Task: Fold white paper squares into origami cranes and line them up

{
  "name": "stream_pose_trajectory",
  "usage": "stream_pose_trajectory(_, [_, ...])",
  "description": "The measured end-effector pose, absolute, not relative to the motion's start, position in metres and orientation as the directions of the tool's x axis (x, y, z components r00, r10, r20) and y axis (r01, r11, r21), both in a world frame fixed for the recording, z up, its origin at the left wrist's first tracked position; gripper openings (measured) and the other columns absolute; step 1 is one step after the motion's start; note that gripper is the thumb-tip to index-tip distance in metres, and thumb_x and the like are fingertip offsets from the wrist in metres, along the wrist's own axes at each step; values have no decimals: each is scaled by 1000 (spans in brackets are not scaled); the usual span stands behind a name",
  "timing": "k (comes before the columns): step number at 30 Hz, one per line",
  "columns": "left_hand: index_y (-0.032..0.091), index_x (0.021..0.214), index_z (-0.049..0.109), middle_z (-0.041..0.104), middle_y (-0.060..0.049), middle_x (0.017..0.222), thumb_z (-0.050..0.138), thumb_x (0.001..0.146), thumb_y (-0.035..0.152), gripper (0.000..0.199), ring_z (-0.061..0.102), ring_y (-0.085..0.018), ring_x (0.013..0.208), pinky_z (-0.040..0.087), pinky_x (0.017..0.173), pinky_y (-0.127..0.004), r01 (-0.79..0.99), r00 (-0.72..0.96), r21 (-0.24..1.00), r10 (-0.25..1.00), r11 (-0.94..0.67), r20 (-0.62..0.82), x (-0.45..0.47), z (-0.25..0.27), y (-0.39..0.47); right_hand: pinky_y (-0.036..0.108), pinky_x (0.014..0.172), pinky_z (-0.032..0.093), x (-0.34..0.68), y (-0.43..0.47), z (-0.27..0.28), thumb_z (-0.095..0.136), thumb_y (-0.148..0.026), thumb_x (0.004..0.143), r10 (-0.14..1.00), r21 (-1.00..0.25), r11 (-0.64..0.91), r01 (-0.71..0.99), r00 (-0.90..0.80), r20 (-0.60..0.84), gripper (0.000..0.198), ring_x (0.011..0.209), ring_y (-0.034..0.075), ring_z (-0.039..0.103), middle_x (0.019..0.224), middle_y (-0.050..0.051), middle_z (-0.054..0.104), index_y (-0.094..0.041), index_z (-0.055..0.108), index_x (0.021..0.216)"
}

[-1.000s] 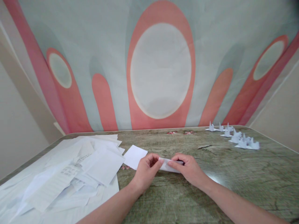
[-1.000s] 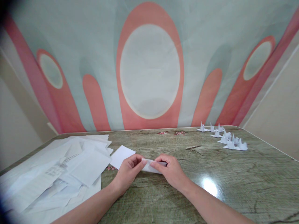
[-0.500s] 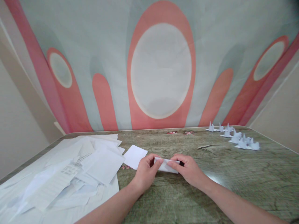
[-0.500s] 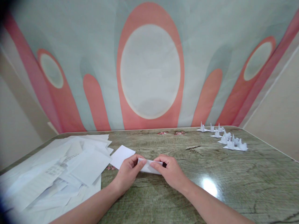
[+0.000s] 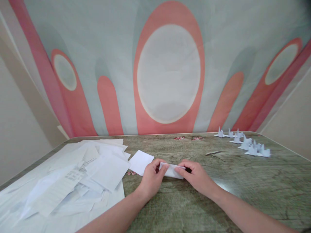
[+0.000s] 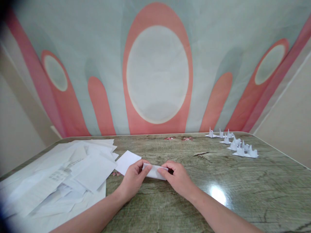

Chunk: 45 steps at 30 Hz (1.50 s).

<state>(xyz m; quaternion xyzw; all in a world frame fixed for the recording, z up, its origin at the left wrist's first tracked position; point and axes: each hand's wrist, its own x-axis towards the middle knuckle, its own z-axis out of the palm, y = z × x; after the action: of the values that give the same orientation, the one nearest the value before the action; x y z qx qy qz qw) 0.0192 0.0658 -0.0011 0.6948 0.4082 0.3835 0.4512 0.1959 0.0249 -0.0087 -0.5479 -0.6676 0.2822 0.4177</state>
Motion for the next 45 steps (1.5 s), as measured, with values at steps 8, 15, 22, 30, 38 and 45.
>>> stream_pose_trajectory(8, [14,74,60,55,0,65,59,77,36,22,48,-13,63,37,59,-21,164,434,963,892,-215,125,20,-1,63,24,60,37,193,19,-1,51,-33,84,953,-818,301,490,-117,281,23,63,13,51,66,0,54,-19,66,73])
stream_pose_trajectory(15, [12,80,61,61,-1,70,71,64,38,32,52,-13,62,39,58,-22,-14,440,997,896,80,-66,27,5,50,24,63,39,186,13,3,49,-33,85,933,-837,332,436,-22,358,25,66,14,52,68,0,55,-18,64,72])
stream_pose_trajectory(22, [10,72,65,60,-1,62,70,64,38,30,49,-12,56,37,53,-21,62,425,996,902,57,-78,28,6,49,24,63,37,182,10,3,49,-33,85,933,-845,315,432,20,358,24,67,13,52,68,0,53,-18,63,73])
stream_pose_trajectory(30, [9,69,65,61,-2,61,70,65,37,29,47,-10,54,37,51,-20,39,423,996,901,84,-93,30,3,51,23,59,37,182,13,0,50,-36,84,951,-896,251,366,78,299,24,63,13,50,67,-1,55,-17,60,73])
stream_pose_trajectory(38, [9,69,65,62,-3,61,67,65,41,32,50,-11,52,42,50,-21,84,402,992,907,98,-124,33,3,51,22,55,36,181,14,-4,50,-38,83,958,-926,217,310,113,263,25,60,13,48,65,-1,55,-16,60,73])
stream_pose_trajectory(45, [11,62,62,57,0,54,65,65,42,31,47,-10,48,39,46,-21,150,376,988,922,38,-92,32,1,53,23,57,36,181,14,-4,49,-38,84,956,-918,220,331,116,271,26,61,13,48,66,-1,55,-16,59,73])
